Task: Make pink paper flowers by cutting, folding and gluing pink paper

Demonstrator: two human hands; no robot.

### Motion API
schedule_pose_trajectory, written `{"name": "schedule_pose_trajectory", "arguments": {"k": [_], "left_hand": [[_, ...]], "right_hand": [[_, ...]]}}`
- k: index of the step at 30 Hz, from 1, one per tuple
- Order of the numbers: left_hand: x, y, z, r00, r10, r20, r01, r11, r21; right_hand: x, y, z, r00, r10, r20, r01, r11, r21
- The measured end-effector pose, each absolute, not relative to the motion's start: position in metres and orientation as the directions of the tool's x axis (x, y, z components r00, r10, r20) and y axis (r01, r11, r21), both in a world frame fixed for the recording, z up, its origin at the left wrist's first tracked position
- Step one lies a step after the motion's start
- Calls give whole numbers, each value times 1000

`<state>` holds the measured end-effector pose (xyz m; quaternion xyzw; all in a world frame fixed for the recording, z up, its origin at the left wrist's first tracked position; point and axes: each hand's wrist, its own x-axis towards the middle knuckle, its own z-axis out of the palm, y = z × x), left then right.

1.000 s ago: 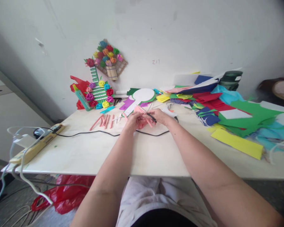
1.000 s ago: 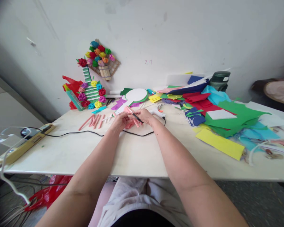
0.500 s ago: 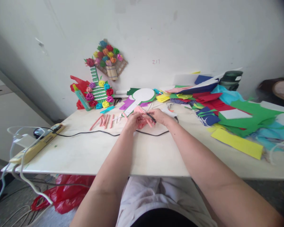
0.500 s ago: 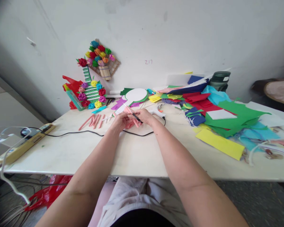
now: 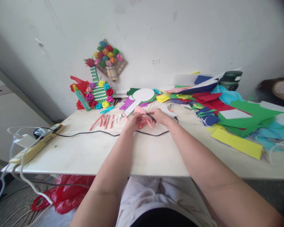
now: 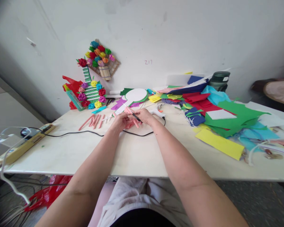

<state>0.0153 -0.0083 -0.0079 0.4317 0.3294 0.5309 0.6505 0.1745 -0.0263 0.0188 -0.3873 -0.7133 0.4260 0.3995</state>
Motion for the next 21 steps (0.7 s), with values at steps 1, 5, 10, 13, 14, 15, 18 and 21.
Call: {"name": "schedule_pose_trajectory", "arguments": {"k": [1,5,10,13,14,15,18,21], "left_hand": [[15,-8,-8,220,975,32,-408,62,911],[15,-7,-9,209,977,36,-418,56,907],[14,-5,-10,204,979,17,-420,72,905],[14,-5,-10,185,983,5,-405,71,912],[13,-4,-11,181,984,4,-399,70,914],[13,-4,-11,180,984,4,-393,68,917],[13,-5,-10,188,982,10,-378,62,924],[15,-8,-8,205,979,16,-375,63,925]], "right_hand": [[174,-27,19,-381,894,236,211,333,-919],[174,-28,20,-388,894,227,206,323,-924],[176,-29,20,-425,879,218,184,319,-930],[177,-30,21,-433,877,210,203,322,-925],[177,-30,22,-428,879,210,223,327,-918],[177,-30,22,-419,884,210,250,334,-909],[176,-30,24,-370,901,228,395,375,-839],[175,-32,26,-318,905,283,628,425,-652]]}}
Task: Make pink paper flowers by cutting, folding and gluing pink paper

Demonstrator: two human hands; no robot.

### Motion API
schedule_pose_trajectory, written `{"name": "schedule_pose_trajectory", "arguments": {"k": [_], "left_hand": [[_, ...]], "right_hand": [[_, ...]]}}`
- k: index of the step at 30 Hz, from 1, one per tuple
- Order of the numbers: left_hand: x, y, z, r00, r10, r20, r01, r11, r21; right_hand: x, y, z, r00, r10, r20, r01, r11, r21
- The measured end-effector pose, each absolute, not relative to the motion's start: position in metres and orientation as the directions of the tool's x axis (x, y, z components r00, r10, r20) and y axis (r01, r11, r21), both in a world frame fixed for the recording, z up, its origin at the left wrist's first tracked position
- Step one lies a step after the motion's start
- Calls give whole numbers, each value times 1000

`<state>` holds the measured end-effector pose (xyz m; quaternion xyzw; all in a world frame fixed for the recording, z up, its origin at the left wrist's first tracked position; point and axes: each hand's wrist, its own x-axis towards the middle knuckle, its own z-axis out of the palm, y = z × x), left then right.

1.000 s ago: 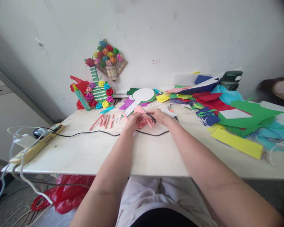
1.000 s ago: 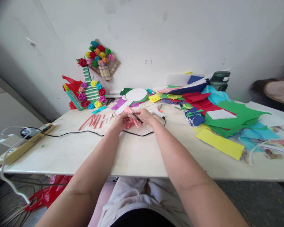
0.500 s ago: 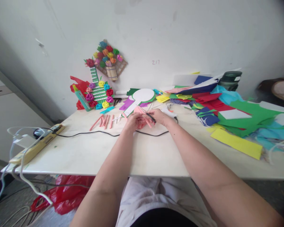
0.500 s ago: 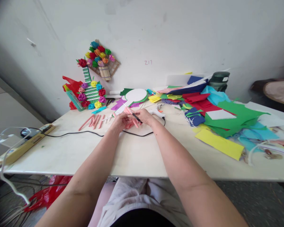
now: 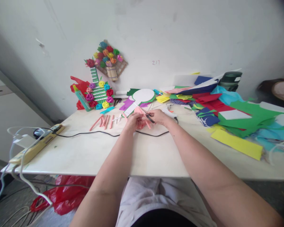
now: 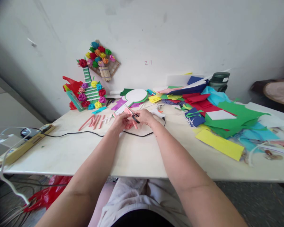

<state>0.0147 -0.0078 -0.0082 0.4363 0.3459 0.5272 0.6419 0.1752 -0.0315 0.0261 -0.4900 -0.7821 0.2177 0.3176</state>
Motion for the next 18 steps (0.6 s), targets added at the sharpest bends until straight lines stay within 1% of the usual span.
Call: {"name": "schedule_pose_trajectory", "arguments": {"k": [3,5,7,11,18], "left_hand": [[16,-11,-6,237,971,23,-389,74,918],[17,-12,-6,245,969,33,-399,70,914],[17,-12,-6,242,969,53,-409,52,911],[18,-12,-5,220,973,67,-421,33,906],[19,-15,-3,216,975,52,-395,38,918]], "right_hand": [[174,-33,28,-292,900,324,799,416,-434],[173,-34,28,-281,901,330,855,392,-341],[172,-34,28,-269,906,326,887,365,-282],[172,-33,27,-249,920,304,918,324,-230],[171,-33,26,-255,912,321,912,337,-235]]}}
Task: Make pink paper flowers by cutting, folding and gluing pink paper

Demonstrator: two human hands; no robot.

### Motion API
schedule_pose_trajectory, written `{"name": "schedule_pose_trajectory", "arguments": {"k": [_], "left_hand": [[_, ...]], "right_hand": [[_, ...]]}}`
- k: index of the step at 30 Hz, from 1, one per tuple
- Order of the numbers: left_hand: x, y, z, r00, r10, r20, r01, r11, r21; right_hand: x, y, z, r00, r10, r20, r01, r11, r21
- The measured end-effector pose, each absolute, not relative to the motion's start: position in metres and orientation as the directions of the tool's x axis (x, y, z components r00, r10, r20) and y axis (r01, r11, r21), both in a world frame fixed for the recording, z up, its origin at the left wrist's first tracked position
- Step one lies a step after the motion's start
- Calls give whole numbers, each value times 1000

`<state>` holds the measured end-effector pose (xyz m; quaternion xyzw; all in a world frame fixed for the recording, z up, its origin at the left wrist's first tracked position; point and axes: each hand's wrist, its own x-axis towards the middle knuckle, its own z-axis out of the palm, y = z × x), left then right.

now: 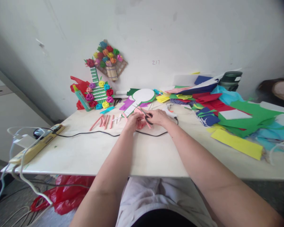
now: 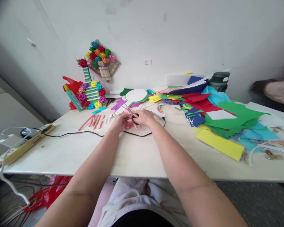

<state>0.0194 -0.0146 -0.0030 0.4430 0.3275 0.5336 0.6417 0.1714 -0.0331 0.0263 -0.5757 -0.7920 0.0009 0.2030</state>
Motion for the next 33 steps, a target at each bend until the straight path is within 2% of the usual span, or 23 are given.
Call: {"name": "schedule_pose_trajectory", "arguments": {"k": [9,17,25,29,33], "left_hand": [[18,-10,-5,188,982,27,-412,54,909],[17,-12,-6,263,961,81,-405,34,914],[10,-5,-5,86,995,52,-405,-13,914],[9,-6,-2,68,997,47,-412,-15,911],[9,-7,0,44,999,21,-446,1,895]], "right_hand": [[172,-28,24,-254,897,362,897,359,-259],[172,-30,26,-254,900,355,871,372,-319],[181,-20,17,-63,920,388,778,288,-558],[183,-15,14,8,925,380,784,231,-576],[186,-13,16,73,913,402,821,174,-544]]}}
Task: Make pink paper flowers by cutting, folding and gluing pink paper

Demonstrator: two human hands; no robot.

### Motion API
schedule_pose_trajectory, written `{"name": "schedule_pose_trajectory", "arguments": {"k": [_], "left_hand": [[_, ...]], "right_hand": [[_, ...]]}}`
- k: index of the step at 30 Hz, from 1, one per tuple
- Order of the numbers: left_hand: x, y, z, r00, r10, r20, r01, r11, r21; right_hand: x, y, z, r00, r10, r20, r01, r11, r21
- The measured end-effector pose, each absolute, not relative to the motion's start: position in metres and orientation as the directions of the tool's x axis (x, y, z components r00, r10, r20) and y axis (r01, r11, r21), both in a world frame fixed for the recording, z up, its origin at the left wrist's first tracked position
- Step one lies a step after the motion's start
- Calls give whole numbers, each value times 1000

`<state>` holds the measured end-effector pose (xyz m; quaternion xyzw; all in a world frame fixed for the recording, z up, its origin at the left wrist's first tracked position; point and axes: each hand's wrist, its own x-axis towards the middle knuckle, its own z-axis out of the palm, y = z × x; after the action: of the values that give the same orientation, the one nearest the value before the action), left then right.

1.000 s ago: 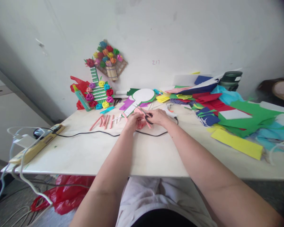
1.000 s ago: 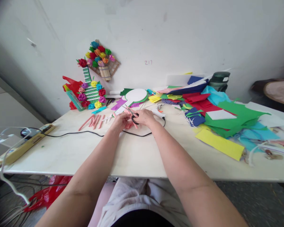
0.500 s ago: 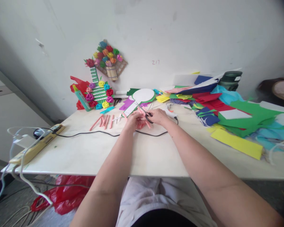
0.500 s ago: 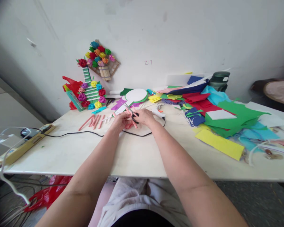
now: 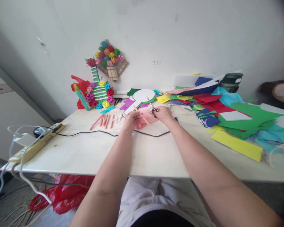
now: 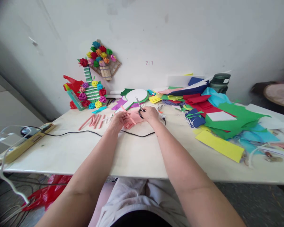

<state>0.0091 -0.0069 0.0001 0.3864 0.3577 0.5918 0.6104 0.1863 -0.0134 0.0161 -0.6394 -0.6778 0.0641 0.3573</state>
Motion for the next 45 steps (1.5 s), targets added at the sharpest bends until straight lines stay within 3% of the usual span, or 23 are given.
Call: {"name": "schedule_pose_trajectory", "arguments": {"k": [8,16,30,42,45], "left_hand": [[6,-5,2,23,999,-49,-509,54,859],[6,-9,6,-36,999,-36,-541,11,841],[7,-7,4,-64,998,-26,-511,-10,859],[12,-8,5,-25,1000,-1,-472,-11,882],[13,-9,4,-2,1000,22,-440,-20,898]], "right_hand": [[198,-14,21,202,891,405,865,32,-501],[187,-16,16,0,931,366,912,150,-382],[177,-19,16,80,988,133,966,-44,-257],[177,-23,19,118,986,114,960,-84,-267],[179,-23,19,126,976,181,960,-73,-272]]}}
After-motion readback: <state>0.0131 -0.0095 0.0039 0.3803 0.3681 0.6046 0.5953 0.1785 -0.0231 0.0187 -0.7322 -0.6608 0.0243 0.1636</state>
